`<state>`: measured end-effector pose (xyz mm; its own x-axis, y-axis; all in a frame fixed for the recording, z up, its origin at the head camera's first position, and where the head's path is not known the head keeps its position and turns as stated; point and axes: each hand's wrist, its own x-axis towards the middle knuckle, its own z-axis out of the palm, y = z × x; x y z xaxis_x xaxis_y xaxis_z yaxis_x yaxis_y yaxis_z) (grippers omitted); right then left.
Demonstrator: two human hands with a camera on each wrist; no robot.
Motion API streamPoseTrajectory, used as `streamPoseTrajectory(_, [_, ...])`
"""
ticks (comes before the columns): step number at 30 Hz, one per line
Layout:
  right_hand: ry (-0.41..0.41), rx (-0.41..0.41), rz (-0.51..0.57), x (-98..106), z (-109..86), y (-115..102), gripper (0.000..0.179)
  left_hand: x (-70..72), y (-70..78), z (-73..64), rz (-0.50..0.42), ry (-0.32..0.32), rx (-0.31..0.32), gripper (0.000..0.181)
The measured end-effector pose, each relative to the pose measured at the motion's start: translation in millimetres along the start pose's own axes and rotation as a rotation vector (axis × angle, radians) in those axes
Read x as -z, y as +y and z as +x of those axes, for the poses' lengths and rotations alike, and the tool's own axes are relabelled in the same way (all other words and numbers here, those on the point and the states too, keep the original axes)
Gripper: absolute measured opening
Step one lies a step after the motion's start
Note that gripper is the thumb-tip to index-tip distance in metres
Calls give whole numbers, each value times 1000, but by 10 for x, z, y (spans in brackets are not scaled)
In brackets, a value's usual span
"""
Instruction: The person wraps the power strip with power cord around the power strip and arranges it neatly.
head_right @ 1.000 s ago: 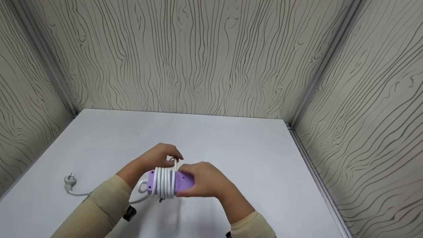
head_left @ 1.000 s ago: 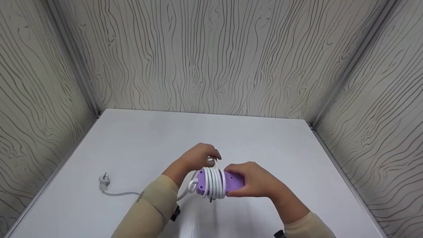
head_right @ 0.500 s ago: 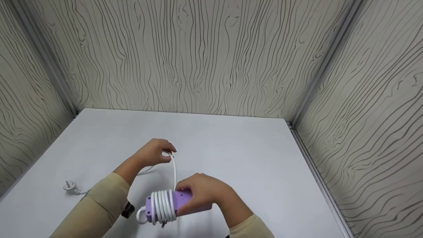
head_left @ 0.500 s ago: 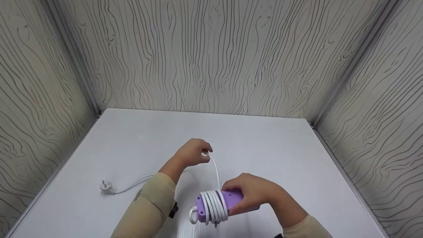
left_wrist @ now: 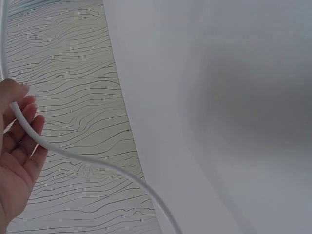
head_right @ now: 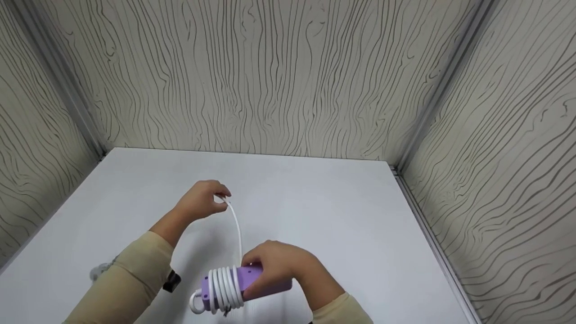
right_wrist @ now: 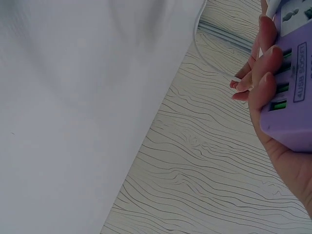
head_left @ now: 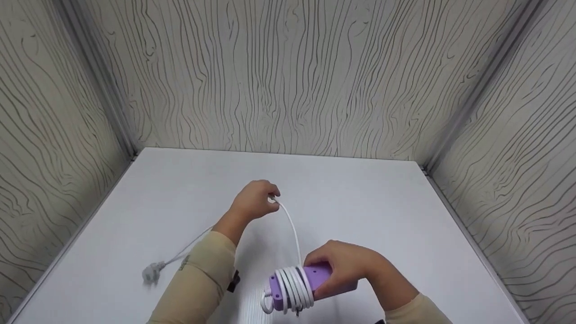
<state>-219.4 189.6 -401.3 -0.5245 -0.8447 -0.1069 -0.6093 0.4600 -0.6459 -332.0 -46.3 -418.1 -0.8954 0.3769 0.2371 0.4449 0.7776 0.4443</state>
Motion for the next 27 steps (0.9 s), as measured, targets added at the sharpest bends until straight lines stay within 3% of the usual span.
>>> streamPoseTrajectory(9, [-57,-37,39,10,-25,31,25,126,-11,78,20,77,55,21])
streamPoseTrajectory(14, [-76,-58,32,12,-32,58,23,230,5,90,-19,186,67,20])
streamPoseTrajectory(22, [60,-244,-107,-4,16,179,25,384,144,45,-89,312,27,13])
streamPoseTrajectory(27, [161,-361,-169,0,48,276,33,482,339,-10,-94,311,-7,13])
